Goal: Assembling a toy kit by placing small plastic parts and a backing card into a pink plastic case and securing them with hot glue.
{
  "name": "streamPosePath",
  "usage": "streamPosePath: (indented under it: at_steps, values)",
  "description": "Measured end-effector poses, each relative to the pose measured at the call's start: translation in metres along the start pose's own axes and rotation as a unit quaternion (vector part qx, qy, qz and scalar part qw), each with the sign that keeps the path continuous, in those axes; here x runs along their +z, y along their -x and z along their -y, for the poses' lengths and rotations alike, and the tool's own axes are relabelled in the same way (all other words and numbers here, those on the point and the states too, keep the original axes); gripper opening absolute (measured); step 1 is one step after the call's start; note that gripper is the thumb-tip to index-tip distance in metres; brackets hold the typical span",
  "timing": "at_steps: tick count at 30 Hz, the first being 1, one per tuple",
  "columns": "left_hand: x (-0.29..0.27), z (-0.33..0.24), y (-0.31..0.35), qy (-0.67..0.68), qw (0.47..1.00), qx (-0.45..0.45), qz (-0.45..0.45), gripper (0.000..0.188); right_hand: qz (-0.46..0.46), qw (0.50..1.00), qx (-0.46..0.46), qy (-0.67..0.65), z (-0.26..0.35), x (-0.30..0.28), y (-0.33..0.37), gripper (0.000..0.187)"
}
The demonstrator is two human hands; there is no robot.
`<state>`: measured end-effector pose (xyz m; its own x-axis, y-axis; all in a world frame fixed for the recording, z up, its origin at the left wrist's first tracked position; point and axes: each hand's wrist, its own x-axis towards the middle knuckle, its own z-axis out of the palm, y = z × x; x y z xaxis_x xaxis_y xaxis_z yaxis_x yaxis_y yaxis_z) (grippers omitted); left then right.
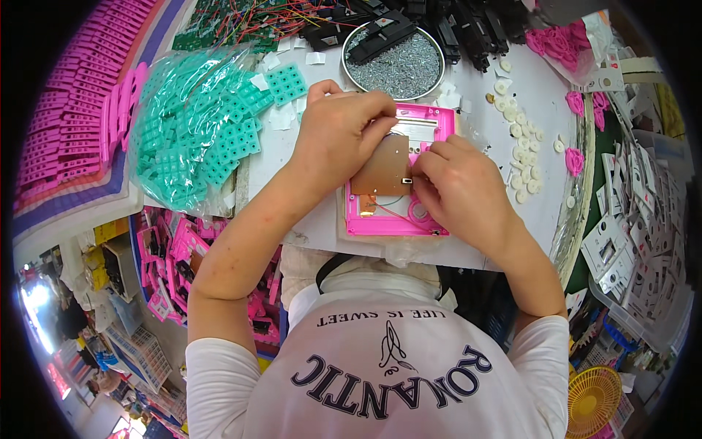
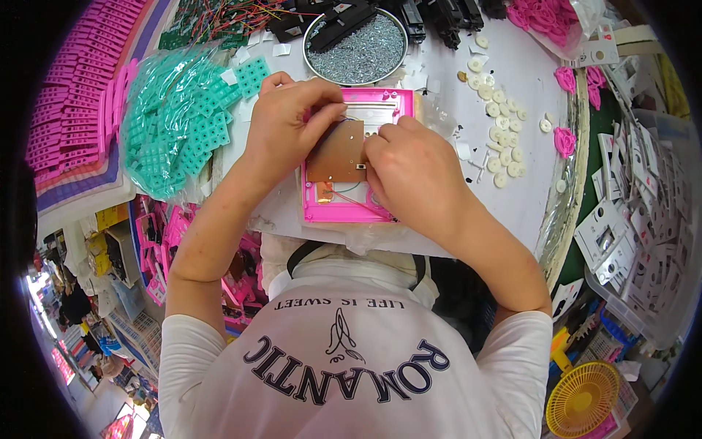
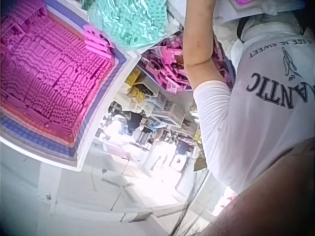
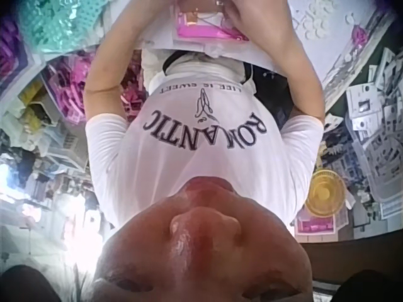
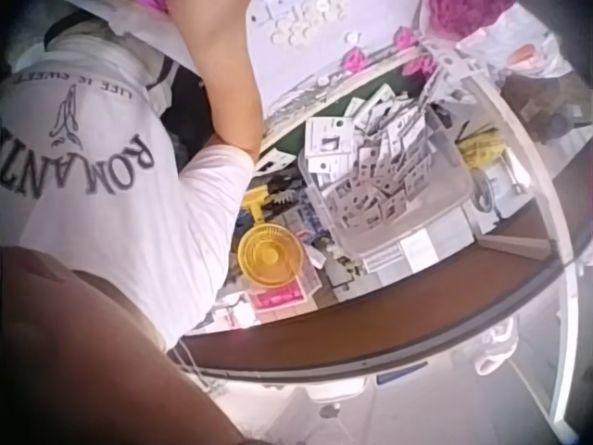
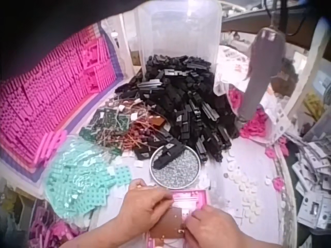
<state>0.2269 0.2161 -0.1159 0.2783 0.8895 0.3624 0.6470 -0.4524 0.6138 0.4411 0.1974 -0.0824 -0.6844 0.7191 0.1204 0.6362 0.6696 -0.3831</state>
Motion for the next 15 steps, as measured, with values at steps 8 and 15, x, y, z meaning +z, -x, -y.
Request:
streamPosePath:
  at_steps: [8,15]
  values:
    - [0.006,-0.007,-0.014,-0.065,0.988,0.122,0.067,0.004,-0.082,0.996,-0.002,-0.041,-0.001,0.011,0.012,0.011]
    - [0.006,-0.026,-0.04,-0.21,0.929,0.218,0.213,0.009,-0.091,0.994,0.01,-0.051,-0.003,0.011,0.014,0.013]
